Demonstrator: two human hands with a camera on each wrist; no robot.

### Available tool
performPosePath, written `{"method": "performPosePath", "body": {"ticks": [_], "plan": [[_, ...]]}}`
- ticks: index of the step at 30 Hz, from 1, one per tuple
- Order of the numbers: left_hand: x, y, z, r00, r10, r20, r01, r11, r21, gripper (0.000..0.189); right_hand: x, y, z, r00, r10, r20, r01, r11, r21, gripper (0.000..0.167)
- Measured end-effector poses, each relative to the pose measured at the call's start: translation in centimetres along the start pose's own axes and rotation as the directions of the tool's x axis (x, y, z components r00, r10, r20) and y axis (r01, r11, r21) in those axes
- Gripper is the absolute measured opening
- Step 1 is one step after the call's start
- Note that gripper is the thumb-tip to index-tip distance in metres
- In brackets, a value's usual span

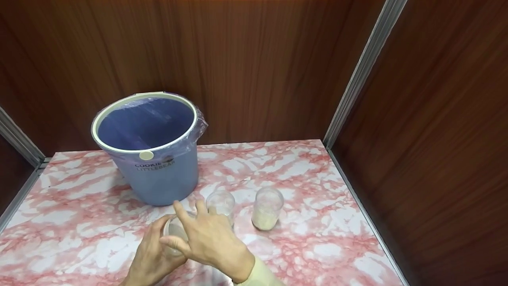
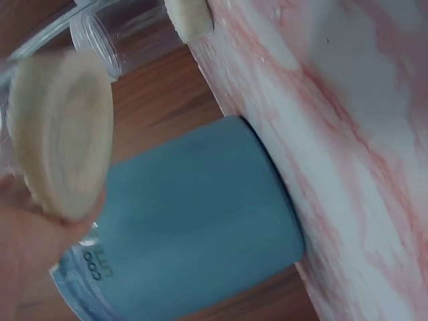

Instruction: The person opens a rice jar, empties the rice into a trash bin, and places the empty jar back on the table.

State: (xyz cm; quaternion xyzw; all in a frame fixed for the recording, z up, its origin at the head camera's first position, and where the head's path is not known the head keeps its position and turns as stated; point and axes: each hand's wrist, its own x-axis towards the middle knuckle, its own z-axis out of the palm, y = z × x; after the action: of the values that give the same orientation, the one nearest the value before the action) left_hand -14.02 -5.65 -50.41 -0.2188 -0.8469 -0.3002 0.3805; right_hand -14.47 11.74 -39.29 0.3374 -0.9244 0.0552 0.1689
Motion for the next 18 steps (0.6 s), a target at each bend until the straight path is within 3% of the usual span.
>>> {"method": "performPosePath", "body": {"ticks": [2,4,8,11,14,16,18], "plan": [[0.1,0.2,0.1,0.999,0.024,-0.041,-0.022,0.999,0.049,0.1,0.0,-0.3,0.3,1.0,0.031,0.002,-0.031,0.999,-0.041,0.068],[0.2,0.2,0.2,0.998,0.037,-0.054,-0.035,0.999,0.037,0.096,0.0,-0.4,0.3,1.0,0.01,-0.007,-0.011,0.998,-0.062,0.064],[-0.2,-0.5,-0.1,0.998,0.054,-0.014,-0.055,0.994,-0.099,0.086,-0.2,-0.2,0.0,0.99,-0.139,-0.02,0.139,0.99,-0.005,0.062],[-0.6,-1.0,-0.4,0.997,0.046,0.065,-0.034,0.984,-0.177,0.088,-0.1,0.2,-0.3,0.953,-0.302,-0.01,0.302,0.948,0.102,0.07],[-1.0,-1.1,-0.4,0.993,0.034,0.117,-0.01,0.981,-0.196,0.097,-0.1,0.5,-0.5,0.915,-0.403,0.008,0.395,0.902,0.175,0.076],[-0.9,-1.0,-0.2,0.995,0.04,0.087,-0.022,0.981,-0.193,0.099,-0.2,0.5,-0.7,0.924,-0.382,0.031,0.369,0.909,0.192,0.078],[-0.8,-0.8,0.1,0.998,0.025,0.051,-0.016,0.987,-0.159,0.097,-0.3,0.4,-0.8,0.954,-0.297,0.037,0.287,0.944,0.164,0.079]]}}
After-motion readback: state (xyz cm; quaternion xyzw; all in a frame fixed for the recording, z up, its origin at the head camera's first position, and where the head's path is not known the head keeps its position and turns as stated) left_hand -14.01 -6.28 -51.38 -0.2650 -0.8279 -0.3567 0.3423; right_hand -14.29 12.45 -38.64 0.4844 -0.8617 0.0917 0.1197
